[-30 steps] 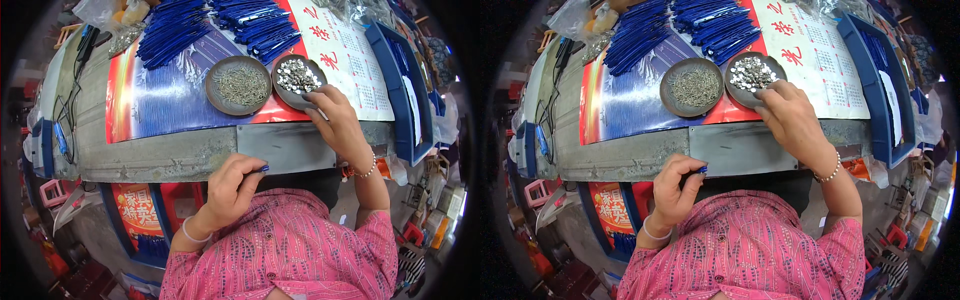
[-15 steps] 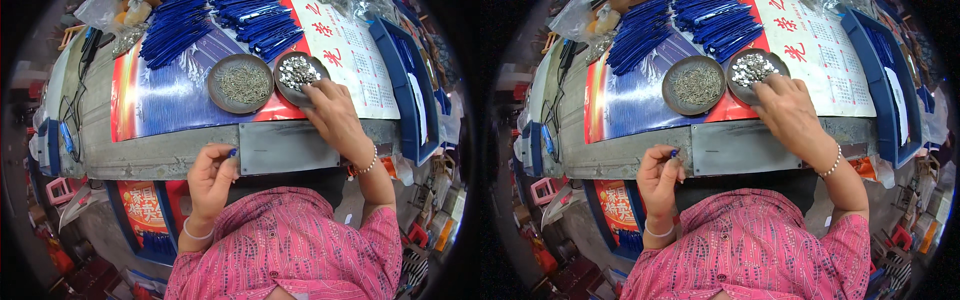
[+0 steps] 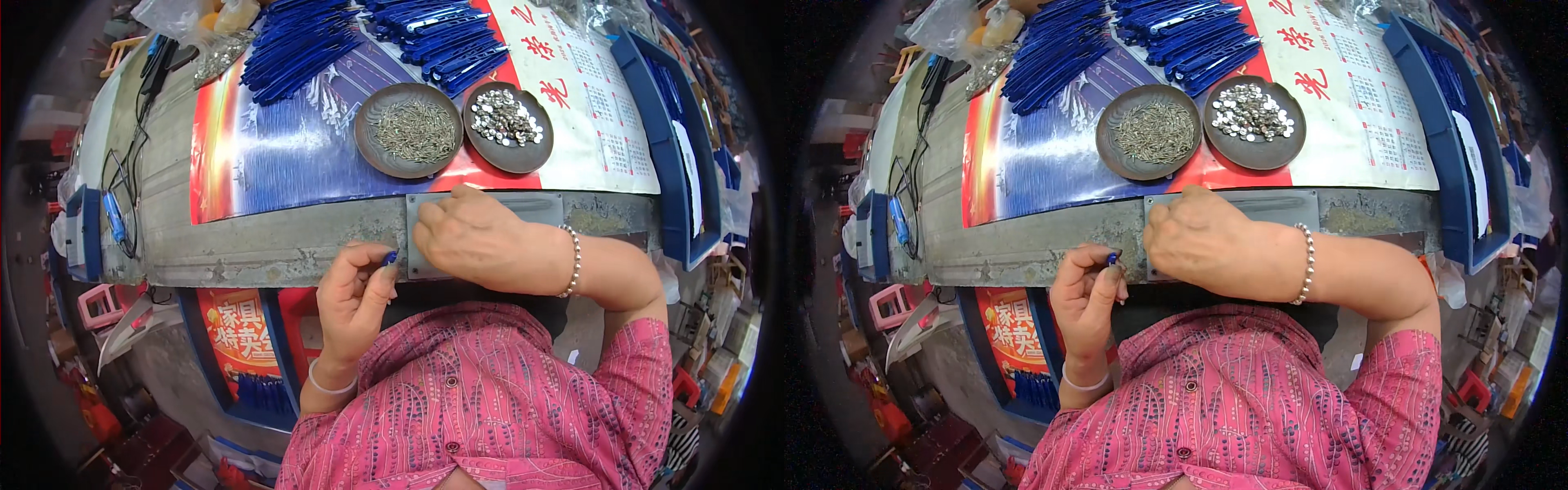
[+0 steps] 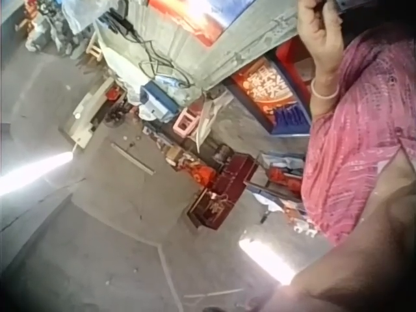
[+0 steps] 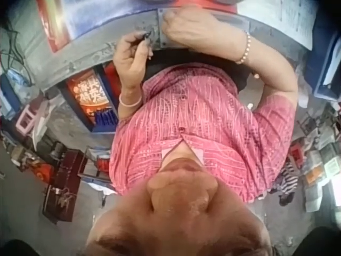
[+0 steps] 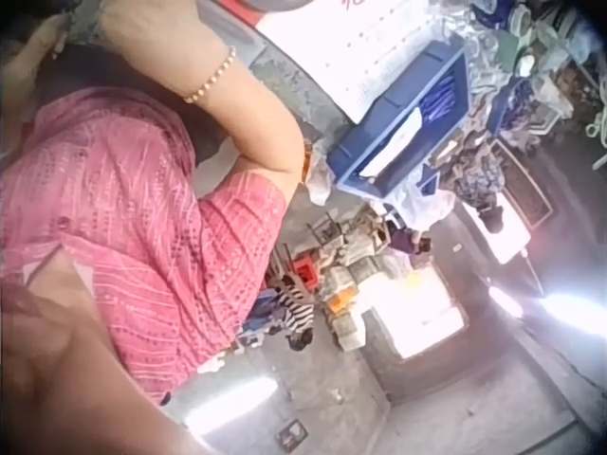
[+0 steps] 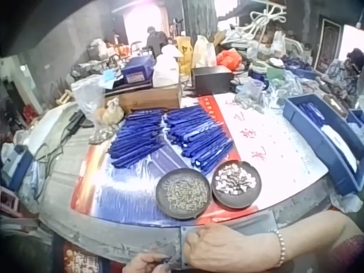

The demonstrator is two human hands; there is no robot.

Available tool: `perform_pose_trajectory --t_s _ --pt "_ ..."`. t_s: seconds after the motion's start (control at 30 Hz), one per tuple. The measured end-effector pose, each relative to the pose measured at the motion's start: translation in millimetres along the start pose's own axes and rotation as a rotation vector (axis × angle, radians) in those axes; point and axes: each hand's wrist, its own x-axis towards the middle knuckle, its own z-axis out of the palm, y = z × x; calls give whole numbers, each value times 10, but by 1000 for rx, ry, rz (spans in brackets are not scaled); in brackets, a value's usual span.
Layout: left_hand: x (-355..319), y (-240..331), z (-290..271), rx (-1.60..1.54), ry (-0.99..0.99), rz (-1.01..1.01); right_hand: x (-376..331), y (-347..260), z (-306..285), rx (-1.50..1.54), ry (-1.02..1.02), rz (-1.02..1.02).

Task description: Manually assembling small blue plastic components with metal pins on a workbench.

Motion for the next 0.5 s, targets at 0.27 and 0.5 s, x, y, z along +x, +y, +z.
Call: perform_pose_trajectory --t_s 0.27,0.5 --pt "-19 -88 -39 120 -111 116 -180 156 -189 502 264 -43" --pt "53 -87 36 229 -239 223 -346 -79 -194 1289 291 260"
